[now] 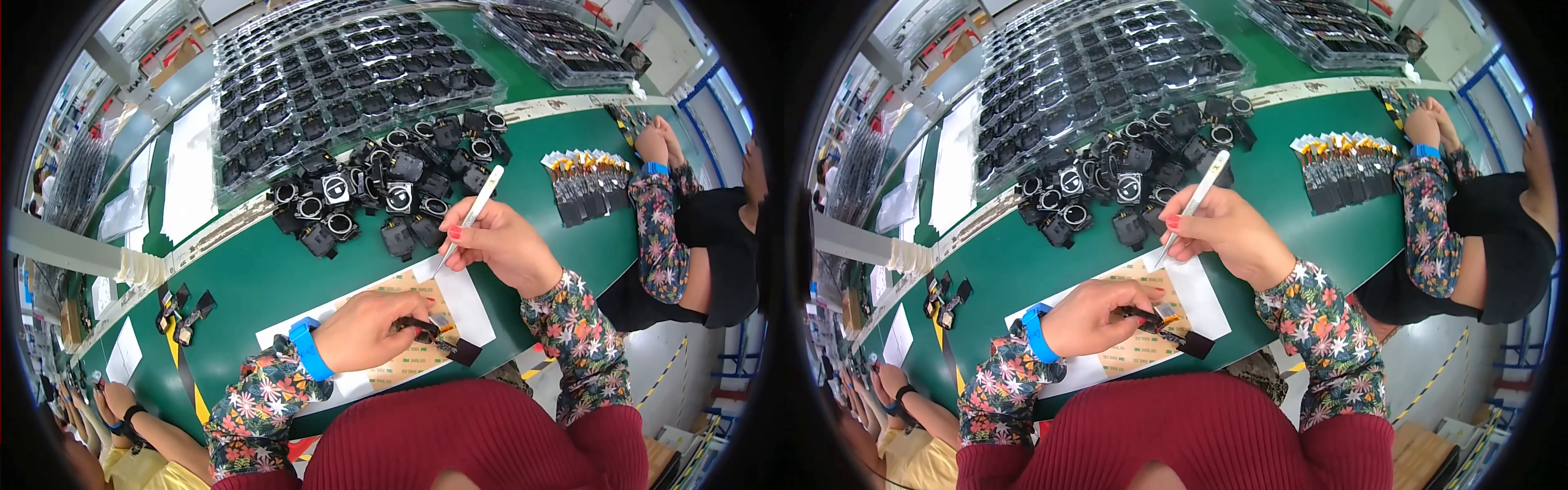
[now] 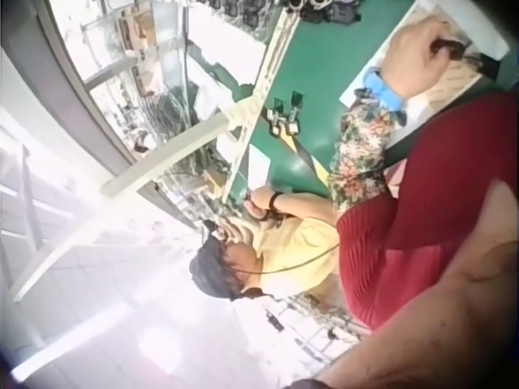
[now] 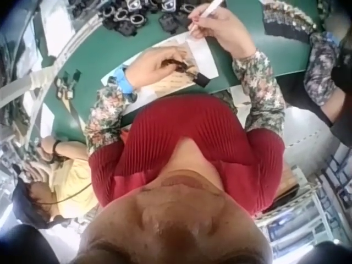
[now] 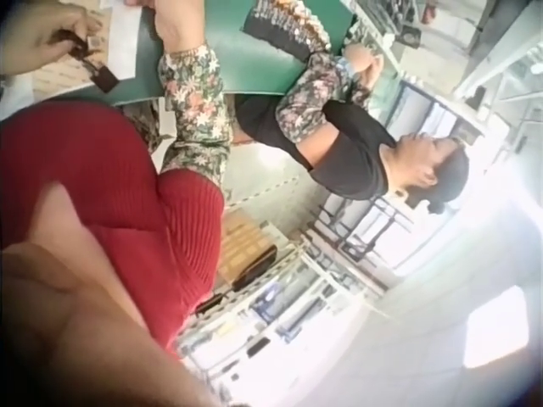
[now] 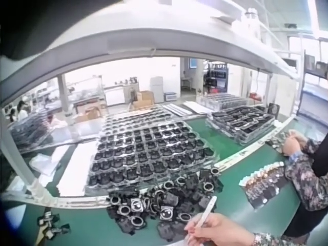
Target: The person assembles small electronic components using a hand tool at a factory workbench.
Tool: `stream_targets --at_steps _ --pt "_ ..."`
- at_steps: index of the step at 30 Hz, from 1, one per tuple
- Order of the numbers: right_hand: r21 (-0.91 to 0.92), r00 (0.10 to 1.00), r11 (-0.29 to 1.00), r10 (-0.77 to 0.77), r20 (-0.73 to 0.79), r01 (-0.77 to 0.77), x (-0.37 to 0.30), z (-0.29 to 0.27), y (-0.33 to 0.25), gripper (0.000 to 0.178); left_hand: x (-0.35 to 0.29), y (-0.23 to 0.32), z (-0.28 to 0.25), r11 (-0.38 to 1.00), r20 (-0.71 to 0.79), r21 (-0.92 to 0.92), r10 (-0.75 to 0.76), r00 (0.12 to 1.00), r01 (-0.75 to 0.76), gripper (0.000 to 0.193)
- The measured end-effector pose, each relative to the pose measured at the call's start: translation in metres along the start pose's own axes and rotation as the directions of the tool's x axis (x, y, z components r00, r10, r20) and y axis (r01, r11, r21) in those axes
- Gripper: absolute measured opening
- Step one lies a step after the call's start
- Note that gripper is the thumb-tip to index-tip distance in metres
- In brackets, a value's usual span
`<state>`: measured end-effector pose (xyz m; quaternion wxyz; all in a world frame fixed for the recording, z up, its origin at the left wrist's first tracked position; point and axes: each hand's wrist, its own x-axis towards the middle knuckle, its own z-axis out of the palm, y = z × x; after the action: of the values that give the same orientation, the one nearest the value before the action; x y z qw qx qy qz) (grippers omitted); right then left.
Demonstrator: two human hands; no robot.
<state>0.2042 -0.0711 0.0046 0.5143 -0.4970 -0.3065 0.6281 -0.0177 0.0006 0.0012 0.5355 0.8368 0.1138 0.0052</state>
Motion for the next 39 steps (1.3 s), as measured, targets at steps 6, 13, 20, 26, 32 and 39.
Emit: stream_targets --at_steps 6,13,20,26,32,39 --pt "-0.313 0.990 0.940 -0.141 -0.002 0.134 0.003 0.009 0.011 0.015 -0.002 -0.001 0.002 1.000 -0.027 -0.029 0.008 1.000 -0.008 0.014" --pt "-0.376 0.969 0.895 -0.198 0.149 0.240 0.008 0.005 0.015 0.014 0.001 -0.004 0.005 0.984 -0.030 0.083 0.162 0.986 -0.159 0.014" --pt "-0.149 0.997 0.989 -0.002 0.080 0.014 0.004 -0.010 0.002 0.012 0.003 -0.002 0.002 0.989 -0.010 0.065 0.136 0.991 -0.135 0.016" --pt "0.254 0.984 0.955 -0.120 -0.128 0.150 0.001 -0.002 -0.002 0.011 0.001 -0.007 0.002 0.918 -0.125 -0.391 -0.124 0.984 0.066 0.015" --pt "0.254 0.893 0.857 -0.417 -0.169 0.448 -0.006 0.039 0.013 0.015 0.009 -0.013 0.006 0.591 -0.363 -0.799 -0.321 0.875 -0.115 0.010" --pt "-0.273 0.791 0.799 -0.588 -0.167 0.536 -0.011 0.050 0.023 0.011 0.010 -0.012 0.009 0.548 -0.443 -0.803 -0.290 0.848 -0.232 0.008"
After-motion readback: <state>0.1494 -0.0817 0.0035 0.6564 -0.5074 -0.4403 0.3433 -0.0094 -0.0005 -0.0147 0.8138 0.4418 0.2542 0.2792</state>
